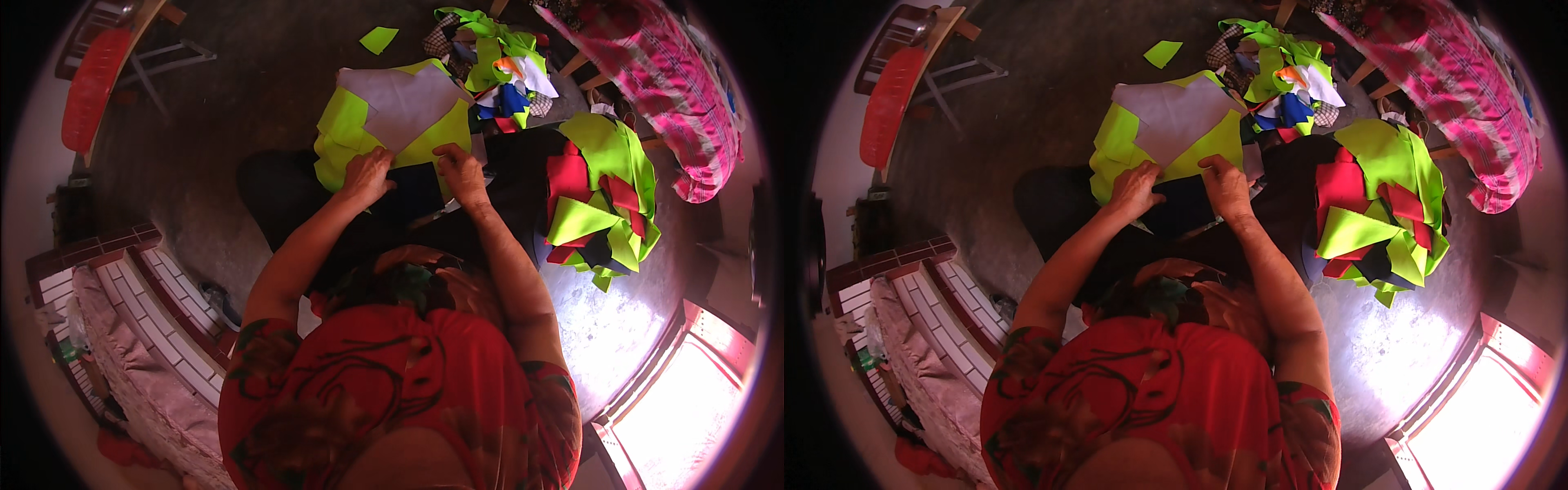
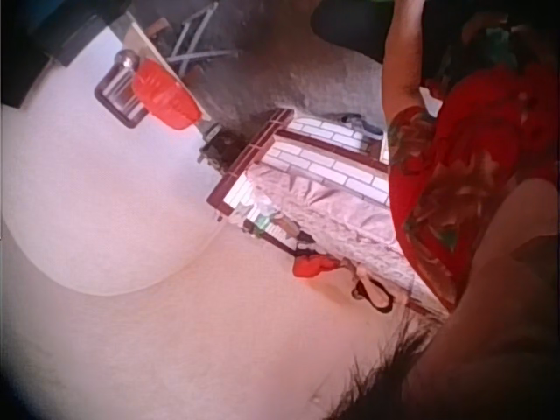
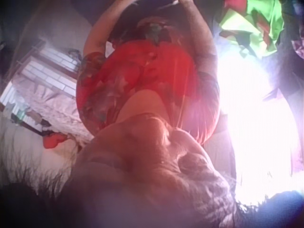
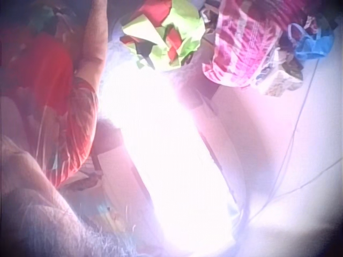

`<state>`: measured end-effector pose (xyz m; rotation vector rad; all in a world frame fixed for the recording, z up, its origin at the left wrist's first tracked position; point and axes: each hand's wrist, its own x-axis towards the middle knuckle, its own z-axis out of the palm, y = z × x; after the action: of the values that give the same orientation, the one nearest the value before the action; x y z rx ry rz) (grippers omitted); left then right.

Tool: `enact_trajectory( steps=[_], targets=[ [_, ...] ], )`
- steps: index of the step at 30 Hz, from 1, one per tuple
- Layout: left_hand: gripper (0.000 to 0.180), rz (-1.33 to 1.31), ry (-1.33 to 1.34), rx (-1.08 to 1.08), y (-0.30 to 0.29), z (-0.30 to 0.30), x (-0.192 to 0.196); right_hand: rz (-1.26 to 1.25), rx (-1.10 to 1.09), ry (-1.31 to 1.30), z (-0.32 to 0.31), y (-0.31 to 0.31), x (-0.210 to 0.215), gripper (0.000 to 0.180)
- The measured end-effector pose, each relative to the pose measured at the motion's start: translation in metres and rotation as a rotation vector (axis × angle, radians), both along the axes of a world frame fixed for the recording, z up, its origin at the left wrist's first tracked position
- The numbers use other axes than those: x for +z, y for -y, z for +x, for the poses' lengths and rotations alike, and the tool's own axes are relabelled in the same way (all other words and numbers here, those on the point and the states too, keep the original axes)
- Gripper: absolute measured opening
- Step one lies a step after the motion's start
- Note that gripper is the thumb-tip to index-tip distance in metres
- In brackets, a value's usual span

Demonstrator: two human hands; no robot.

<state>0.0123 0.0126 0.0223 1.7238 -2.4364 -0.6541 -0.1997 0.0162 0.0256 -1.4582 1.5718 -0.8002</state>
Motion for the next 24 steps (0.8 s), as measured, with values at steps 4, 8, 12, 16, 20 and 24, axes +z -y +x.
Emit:
enact_trajectory(
  steps=[4, 8, 12, 16, 20, 24],
  targets=[
    [0.033, -0.01, 0.043, -0.028, 0.002, 0.0, 0.003, -0.023, 0.154, -0.143, 0.008, -0.008, -0.01, 0.02],
    [0.025, 0.044, 0.019, -0.038, 0.005, 0.002, 0.001, -0.058, 0.244, -0.096, 0.013, -0.012, -0.009, 0.019],
    [0.022, 0.024, -0.092, -0.067, 0.011, 0.008, -0.007, -0.195, 0.277, -0.035, 0.015, -0.012, -0.011, 0.016],
    [0.021, 0.071, -0.195, -0.021, 0.014, 0.011, -0.004, -0.312, 0.348, -0.036, 0.022, -0.014, 0.006, 0.014],
    [0.022, 0.098, -0.206, -0.011, 0.018, 0.006, -0.012, -0.305, 0.378, -0.135, 0.024, -0.019, 0.001, 0.014],
    [0.025, 0.004, -0.206, -0.001, 0.021, 0.0, -0.015, -0.404, 0.371, -0.255, 0.027, -0.017, -0.006, 0.018]
  ],
)
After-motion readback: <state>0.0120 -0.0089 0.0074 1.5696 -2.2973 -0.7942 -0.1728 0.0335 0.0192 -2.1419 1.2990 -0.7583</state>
